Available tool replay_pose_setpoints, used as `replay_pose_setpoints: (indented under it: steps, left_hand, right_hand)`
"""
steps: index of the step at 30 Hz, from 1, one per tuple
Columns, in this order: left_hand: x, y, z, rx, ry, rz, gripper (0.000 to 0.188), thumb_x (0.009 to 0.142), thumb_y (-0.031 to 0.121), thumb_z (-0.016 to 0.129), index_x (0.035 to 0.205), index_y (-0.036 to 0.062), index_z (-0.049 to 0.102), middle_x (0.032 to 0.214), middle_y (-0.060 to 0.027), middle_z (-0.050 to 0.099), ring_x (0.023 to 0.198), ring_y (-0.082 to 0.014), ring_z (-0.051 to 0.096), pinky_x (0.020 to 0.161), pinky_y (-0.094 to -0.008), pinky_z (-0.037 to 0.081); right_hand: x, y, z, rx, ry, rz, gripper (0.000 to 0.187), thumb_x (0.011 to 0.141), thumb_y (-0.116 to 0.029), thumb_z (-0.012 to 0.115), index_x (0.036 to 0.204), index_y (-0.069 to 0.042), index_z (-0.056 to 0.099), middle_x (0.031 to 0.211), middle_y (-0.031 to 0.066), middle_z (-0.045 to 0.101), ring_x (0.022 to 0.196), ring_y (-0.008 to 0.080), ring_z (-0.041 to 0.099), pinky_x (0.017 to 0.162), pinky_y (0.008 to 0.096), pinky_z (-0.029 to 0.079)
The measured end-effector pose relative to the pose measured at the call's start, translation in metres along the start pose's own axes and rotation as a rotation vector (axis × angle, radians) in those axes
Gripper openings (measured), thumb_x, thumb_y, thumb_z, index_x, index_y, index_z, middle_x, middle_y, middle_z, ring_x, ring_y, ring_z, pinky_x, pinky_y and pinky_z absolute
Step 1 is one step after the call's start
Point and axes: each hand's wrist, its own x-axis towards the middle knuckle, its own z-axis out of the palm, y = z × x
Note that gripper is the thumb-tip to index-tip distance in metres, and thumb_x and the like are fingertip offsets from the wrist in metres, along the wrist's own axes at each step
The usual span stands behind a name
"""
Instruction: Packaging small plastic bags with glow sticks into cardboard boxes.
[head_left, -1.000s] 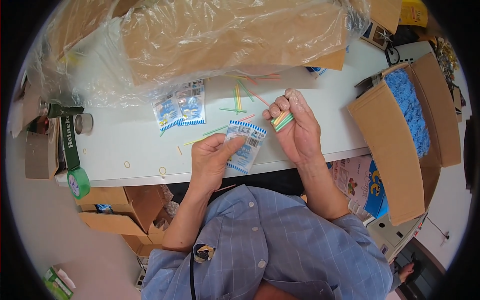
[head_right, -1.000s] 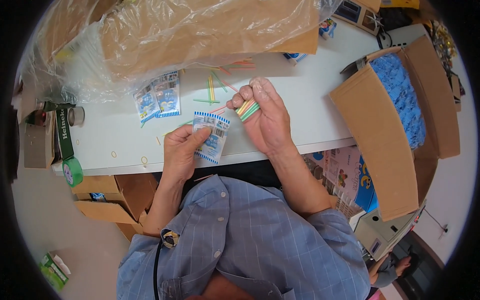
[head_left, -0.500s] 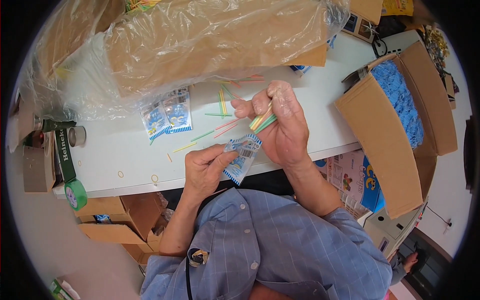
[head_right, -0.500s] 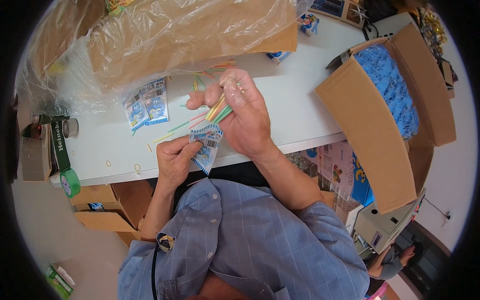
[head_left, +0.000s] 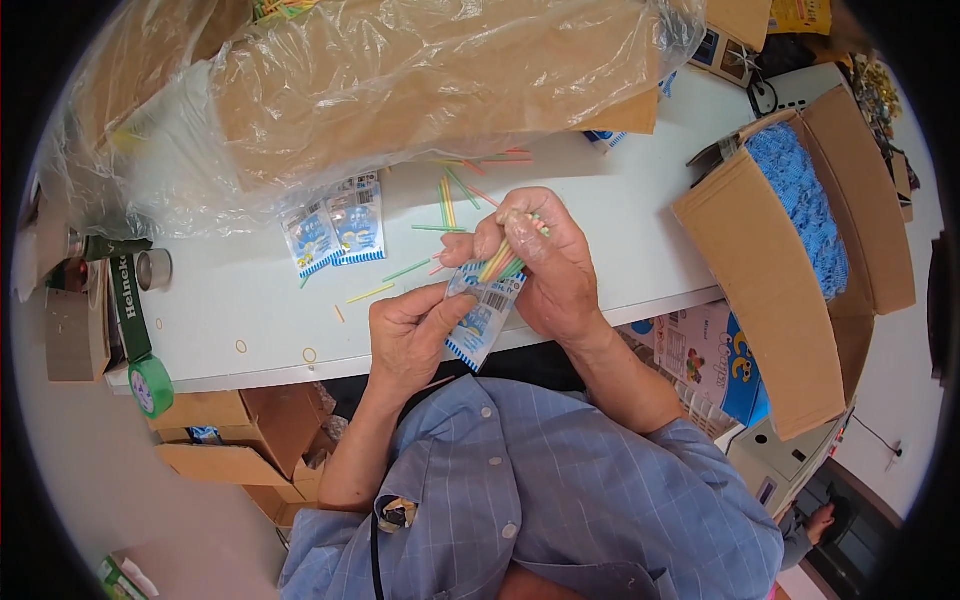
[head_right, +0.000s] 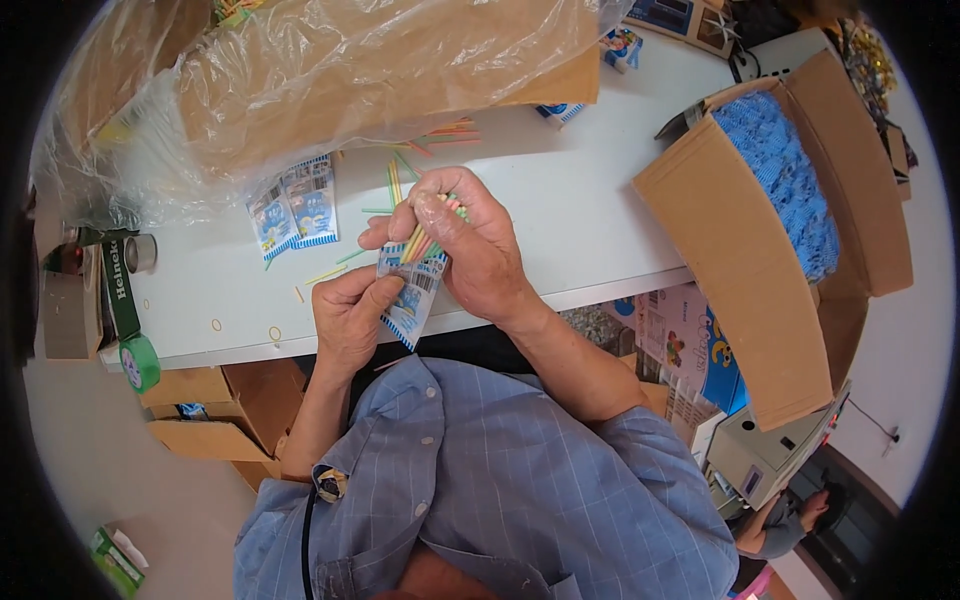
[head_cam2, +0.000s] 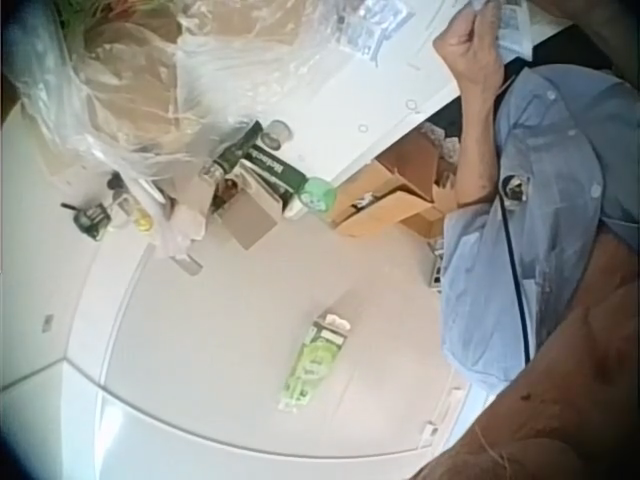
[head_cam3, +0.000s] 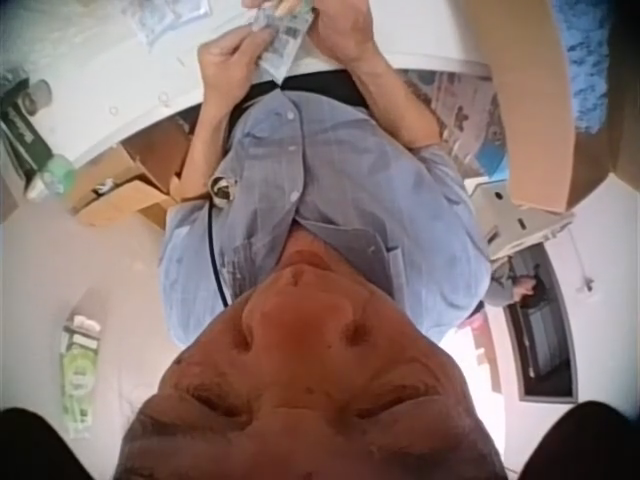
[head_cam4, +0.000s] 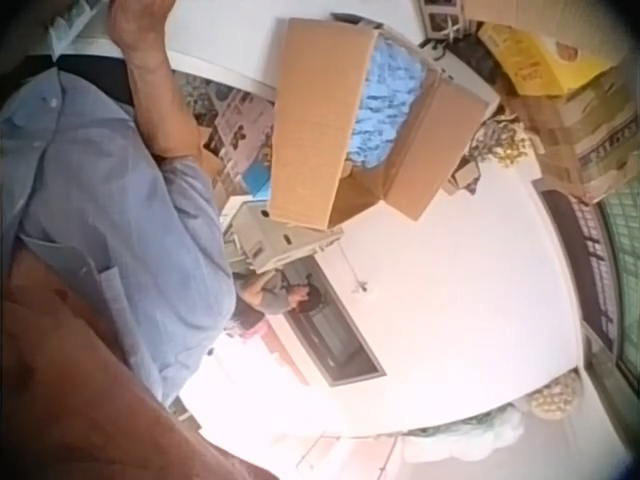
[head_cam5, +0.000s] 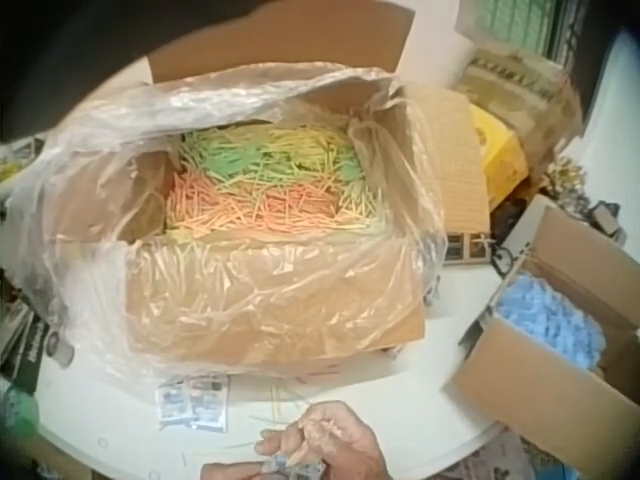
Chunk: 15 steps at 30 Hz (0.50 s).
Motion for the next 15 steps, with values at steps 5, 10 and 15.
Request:
replay_pose_setpoints:
  steps: [5, 10, 15]
  left_hand:
    - [0.001, 0.000, 0.004, -0.052, 0.048, -0.046, 0.024, 0.091, 0.007, 0.070, 0.113, -0.0034, 0.071, 0.094, -0.0037, 0.072, 0.082, -0.0070, 0.060, 0.072, -0.0223, 0.050]
    - [0.003, -0.006, 0.011, -0.152, 0.127, 0.003, 0.023, 0.093, 0.006, 0.067, 0.114, -0.0050, 0.069, 0.097, -0.0062, 0.070, 0.086, -0.0062, 0.059, 0.076, -0.0209, 0.049]
    - [0.000, -0.015, 0.008, -0.276, 0.186, 0.079, 0.020, 0.095, 0.007, 0.066, 0.110, -0.0051, 0.068, 0.088, -0.0040, 0.068, 0.080, -0.0056, 0.058, 0.073, -0.0198, 0.048]
  right_hand:
    - [0.001, 0.005, -0.009, -0.431, -0.027, 0.071, 0.033, 0.104, -0.026, 0.043, 0.119, 0.001, 0.055, 0.115, 0.0188, 0.062, 0.113, 0.0293, 0.061, 0.105, 0.0448, 0.043]
    - [0.000, 0.002, -0.018, -0.770, -0.211, -0.101, 0.047, 0.101, -0.032, 0.047, 0.129, 0.006, 0.053, 0.129, 0.0189, 0.058, 0.122, 0.0268, 0.054, 0.105, 0.0406, 0.041]
    - [-0.006, -0.003, -0.011, -0.861, -0.236, -0.159, 0.057, 0.093, -0.033, 0.060, 0.133, 0.006, 0.050, 0.129, 0.0183, 0.057, 0.120, 0.0251, 0.055, 0.104, 0.0389, 0.041]
